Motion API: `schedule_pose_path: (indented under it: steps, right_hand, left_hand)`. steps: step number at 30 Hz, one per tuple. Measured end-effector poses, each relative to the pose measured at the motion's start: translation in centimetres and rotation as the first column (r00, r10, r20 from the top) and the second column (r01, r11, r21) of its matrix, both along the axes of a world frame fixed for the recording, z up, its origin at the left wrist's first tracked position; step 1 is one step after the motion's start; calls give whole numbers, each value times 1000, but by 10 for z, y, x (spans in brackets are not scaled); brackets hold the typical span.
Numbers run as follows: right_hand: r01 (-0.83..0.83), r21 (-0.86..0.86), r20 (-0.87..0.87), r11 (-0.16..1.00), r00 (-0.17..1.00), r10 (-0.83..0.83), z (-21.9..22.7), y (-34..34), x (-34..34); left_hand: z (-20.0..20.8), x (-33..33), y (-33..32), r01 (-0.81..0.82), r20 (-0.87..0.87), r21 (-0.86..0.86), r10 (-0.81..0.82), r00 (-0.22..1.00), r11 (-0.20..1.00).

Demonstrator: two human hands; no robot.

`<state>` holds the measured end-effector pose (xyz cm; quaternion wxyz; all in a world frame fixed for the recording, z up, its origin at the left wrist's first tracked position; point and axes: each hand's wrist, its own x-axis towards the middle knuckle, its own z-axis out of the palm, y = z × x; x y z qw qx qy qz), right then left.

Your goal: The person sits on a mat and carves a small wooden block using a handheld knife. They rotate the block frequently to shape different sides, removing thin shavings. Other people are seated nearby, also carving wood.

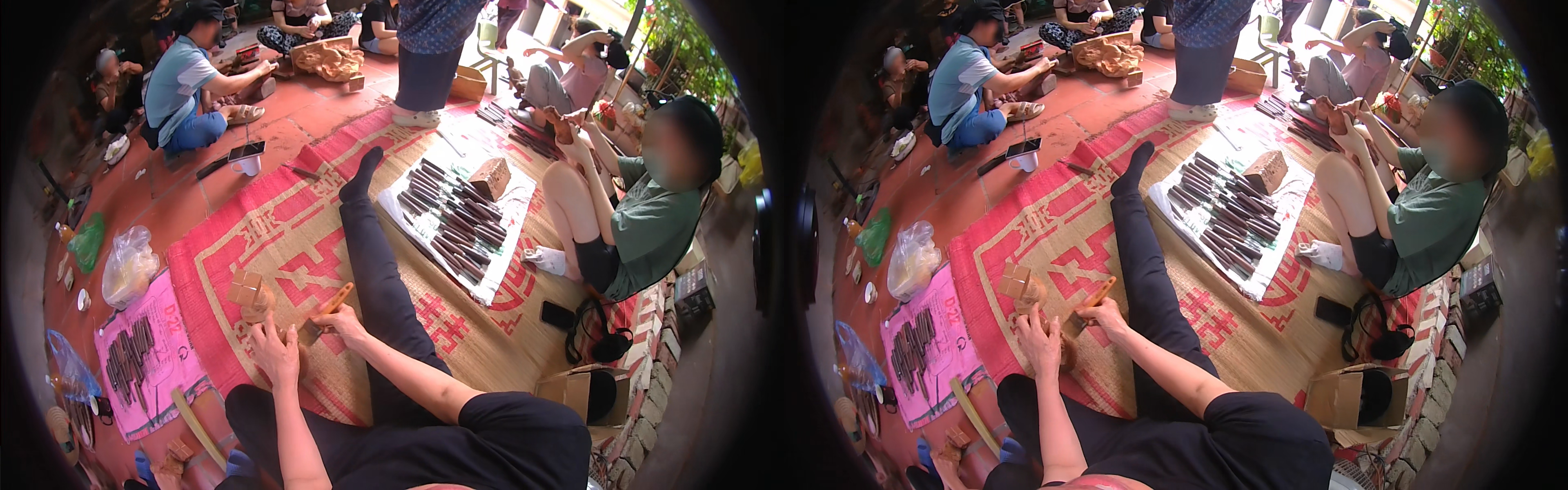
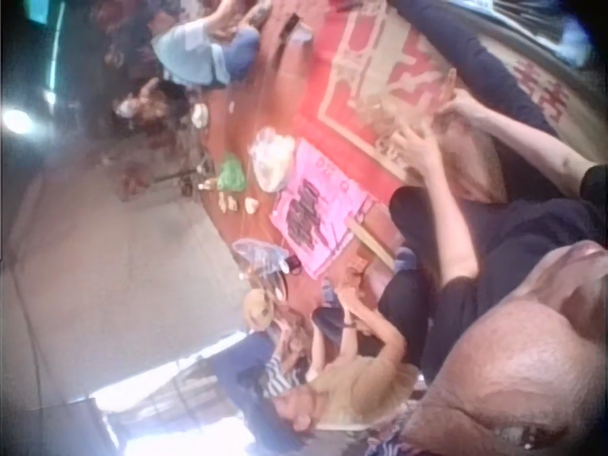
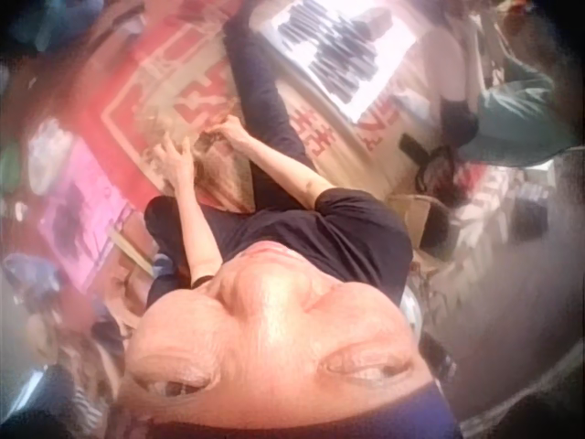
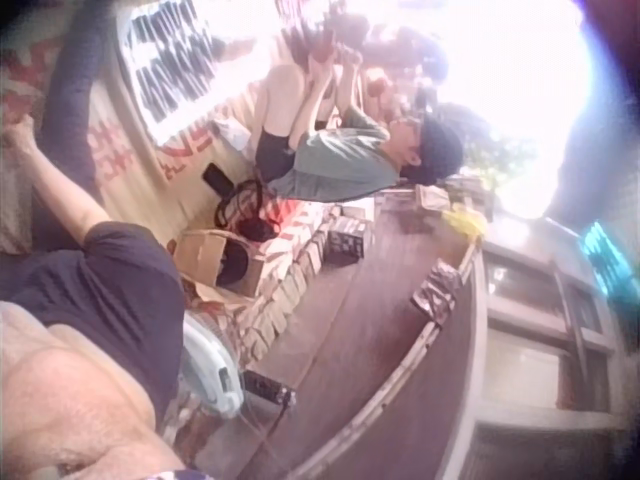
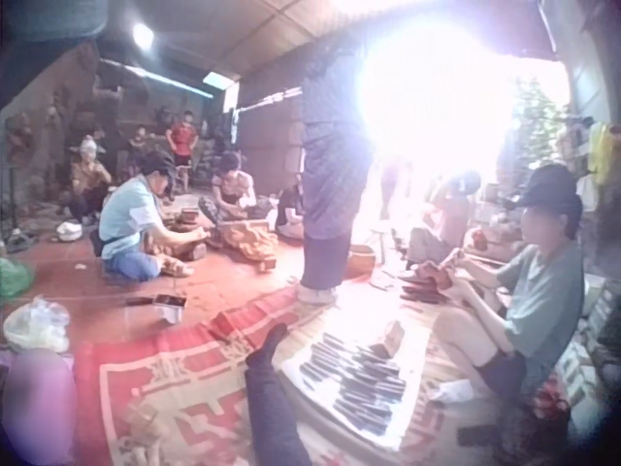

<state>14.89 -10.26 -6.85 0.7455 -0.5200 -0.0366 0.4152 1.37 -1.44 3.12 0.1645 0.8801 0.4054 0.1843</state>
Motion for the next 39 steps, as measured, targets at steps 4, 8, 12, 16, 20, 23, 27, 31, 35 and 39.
schedule_pose_path:
  steps: [4,8,12,16,20,23,27,31,35,39]
  right_hand:
    - [-98,82,-56,992,993,103,7,21,-7]
    - [-27,49,-106,998,994,32,-26,22,-20]
    - [16,-154,136,988,991,5,-51,4,-7]
    - [30,116,-138,993,990,-13,2,27,-24]
    - [26,25,59,999,998,-27,-28,25,-23]
    - [1,-110,31,994,1000,2,-26,17,-14]
    - [38,89,-177,995,984,-22,17,28,-18]
    - [-29,-19,-115,999,993,27,-27,31,-22]
    - [-38,-61,56,997,998,42,-41,23,-6]
    - [-25,154,-212,988,976,58,-4,35,-14]
  left_hand:
    - [-19,-7,10,26,50,99,-31,998,995]
    - [-19,-5,9,22,86,165,-37,996,986]
    - [-19,-5,7,7,84,163,-21,996,987]
    - [-18,-5,8,-8,140,158,-14,990,987]
    - [-7,-1,2,-7,132,100,-7,991,995]
    - [-15,-1,6,-21,130,122,5,992,992]
    - [-16,-4,6,-29,146,109,13,989,994]
    - [-10,0,2,-22,180,89,5,984,996]
    - [-13,-3,3,-29,175,132,6,985,991]
    - [-11,-2,4,-34,168,108,16,986,994]
